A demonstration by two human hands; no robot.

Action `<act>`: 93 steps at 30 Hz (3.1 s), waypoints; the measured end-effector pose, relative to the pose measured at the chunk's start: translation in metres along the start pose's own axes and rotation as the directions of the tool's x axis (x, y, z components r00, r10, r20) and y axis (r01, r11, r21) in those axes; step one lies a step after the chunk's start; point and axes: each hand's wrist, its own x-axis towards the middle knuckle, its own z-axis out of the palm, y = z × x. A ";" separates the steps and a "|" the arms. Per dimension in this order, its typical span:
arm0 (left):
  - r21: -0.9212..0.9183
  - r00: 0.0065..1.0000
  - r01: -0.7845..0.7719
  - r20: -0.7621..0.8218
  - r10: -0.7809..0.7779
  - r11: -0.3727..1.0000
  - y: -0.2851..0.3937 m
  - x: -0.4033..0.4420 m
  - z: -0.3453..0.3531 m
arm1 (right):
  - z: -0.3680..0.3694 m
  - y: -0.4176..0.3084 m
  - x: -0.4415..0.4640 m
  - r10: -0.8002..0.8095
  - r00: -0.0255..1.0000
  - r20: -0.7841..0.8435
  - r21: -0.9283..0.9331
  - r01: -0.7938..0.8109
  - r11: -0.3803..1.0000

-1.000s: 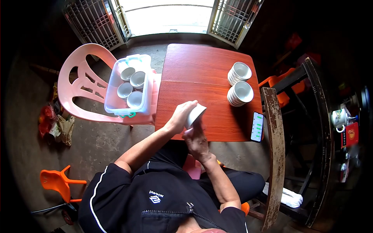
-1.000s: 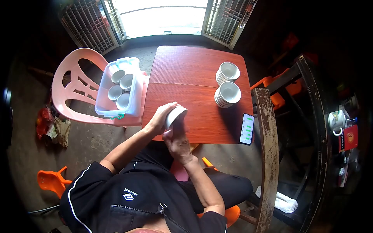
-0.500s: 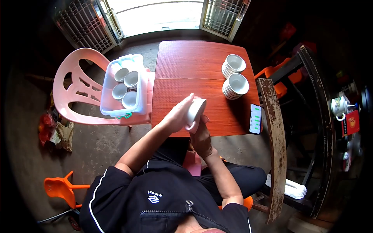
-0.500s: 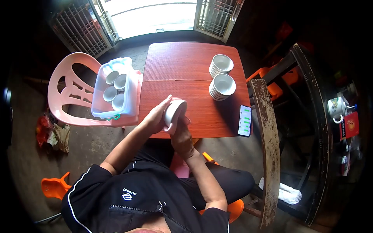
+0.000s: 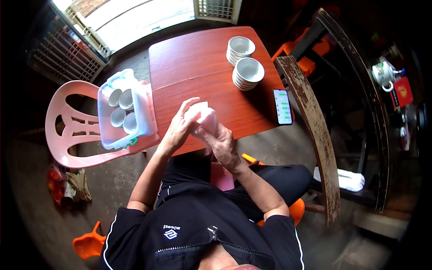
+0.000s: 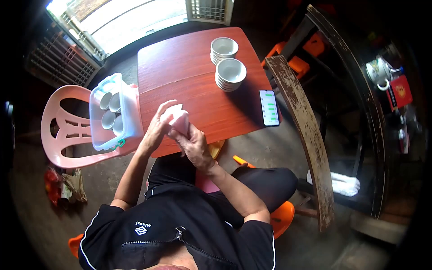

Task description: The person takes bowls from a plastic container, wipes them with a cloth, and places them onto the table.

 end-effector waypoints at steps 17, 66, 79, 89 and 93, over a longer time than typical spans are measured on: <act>-0.655 0.951 0.293 0.278 -0.138 0.697 0.000 -0.018 0.000 | -0.034 -0.019 0.010 0.034 0.995 0.094 0.713 -0.091 0.695; 0.833 0.905 -0.372 0.229 0.358 0.409 -0.125 0.027 -0.021 | -0.044 0.012 0.024 0.036 0.996 0.078 0.371 -0.063 0.927; 0.897 0.920 -0.383 0.350 0.176 0.222 -0.109 0.039 -0.016 | -0.055 0.029 0.030 0.130 0.987 0.095 0.760 -0.156 0.631; 0.852 0.953 -0.282 0.194 0.234 0.442 -0.092 0.011 -0.017 | -0.055 0.023 0.024 0.148 0.987 0.067 0.819 -0.139 0.556; 0.775 0.960 -0.225 0.073 0.270 0.591 -0.084 -0.015 -0.022 | -0.061 0.027 0.029 0.127 0.991 0.038 0.870 -0.095 0.484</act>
